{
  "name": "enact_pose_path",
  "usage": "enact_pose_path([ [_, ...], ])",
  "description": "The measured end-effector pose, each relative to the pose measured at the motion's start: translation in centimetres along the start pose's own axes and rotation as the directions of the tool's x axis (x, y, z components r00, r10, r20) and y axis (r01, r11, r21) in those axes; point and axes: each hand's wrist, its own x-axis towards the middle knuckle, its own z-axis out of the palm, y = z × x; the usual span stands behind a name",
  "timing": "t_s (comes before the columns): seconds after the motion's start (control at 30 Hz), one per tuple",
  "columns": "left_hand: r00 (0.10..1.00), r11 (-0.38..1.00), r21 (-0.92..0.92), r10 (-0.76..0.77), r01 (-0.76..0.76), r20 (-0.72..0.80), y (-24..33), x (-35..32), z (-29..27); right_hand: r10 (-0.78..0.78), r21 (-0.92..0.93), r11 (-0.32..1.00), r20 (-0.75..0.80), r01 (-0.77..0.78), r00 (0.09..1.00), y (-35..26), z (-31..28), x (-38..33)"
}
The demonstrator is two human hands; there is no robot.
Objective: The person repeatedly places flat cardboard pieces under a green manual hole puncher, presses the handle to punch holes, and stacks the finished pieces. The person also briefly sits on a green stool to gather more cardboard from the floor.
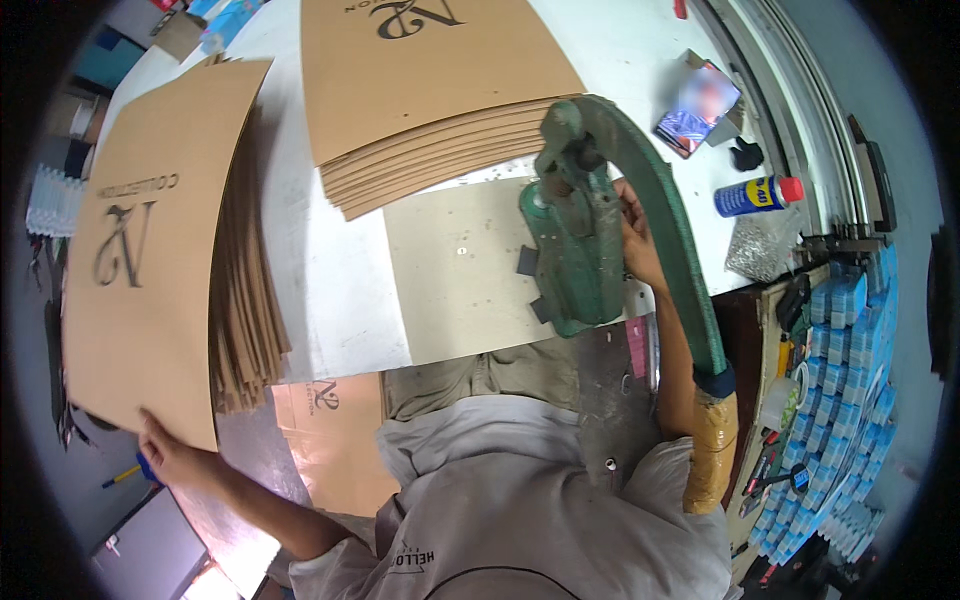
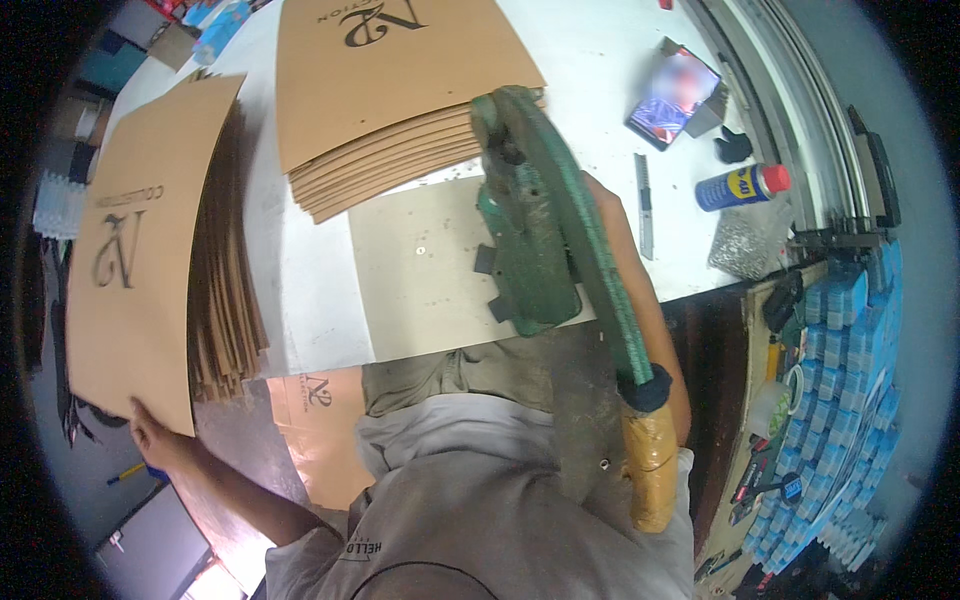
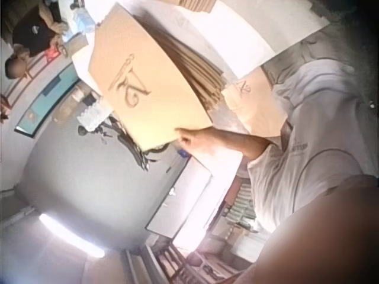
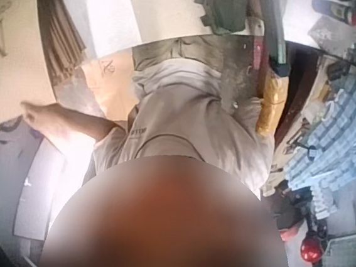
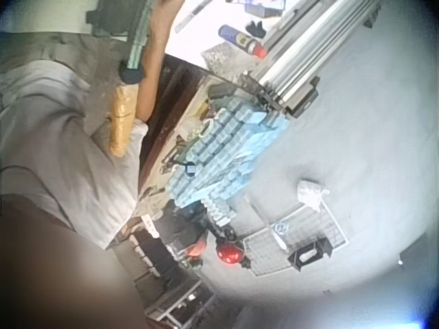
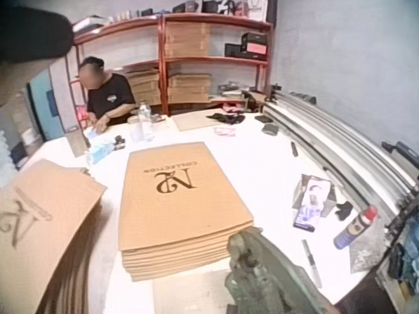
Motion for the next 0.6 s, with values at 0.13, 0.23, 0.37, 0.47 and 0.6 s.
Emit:
enact_pose_path([
  [0.13,0.999,0.989,-0.142,0.034,-0.039,-0.034,-2.7,-0.8,1.5,0.057,-0.064,0.997,0.087,-0.052,0.995,0.7,1.9,1.9],
  [0.23,0.999,0.976,-0.213,0.022,-0.032,-0.046,-2.4,-0.7,2.2,0.078,-0.106,0.992,0.105,-0.067,0.991,0.3,2.6,2.0],
  [0.37,0.997,0.982,-0.181,0.043,-0.054,-0.063,-3.2,-0.2,2.1,0.118,-0.139,0.985,0.121,-0.100,0.986,0.3,2.8,2.0],
  [0.47,0.999,0.982,-0.185,0.023,-0.027,-0.024,-3.8,-0.7,2.1,0.119,-0.159,0.982,0.123,-0.098,0.985,0.4,2.7,1.7],
  [0.6,0.785,0.879,0.209,0.476,-0.428,-0.397,-1.5,-2.8,2.7,0.117,-0.187,0.978,0.113,-0.094,0.987,0.3,2.5,1.3],
])
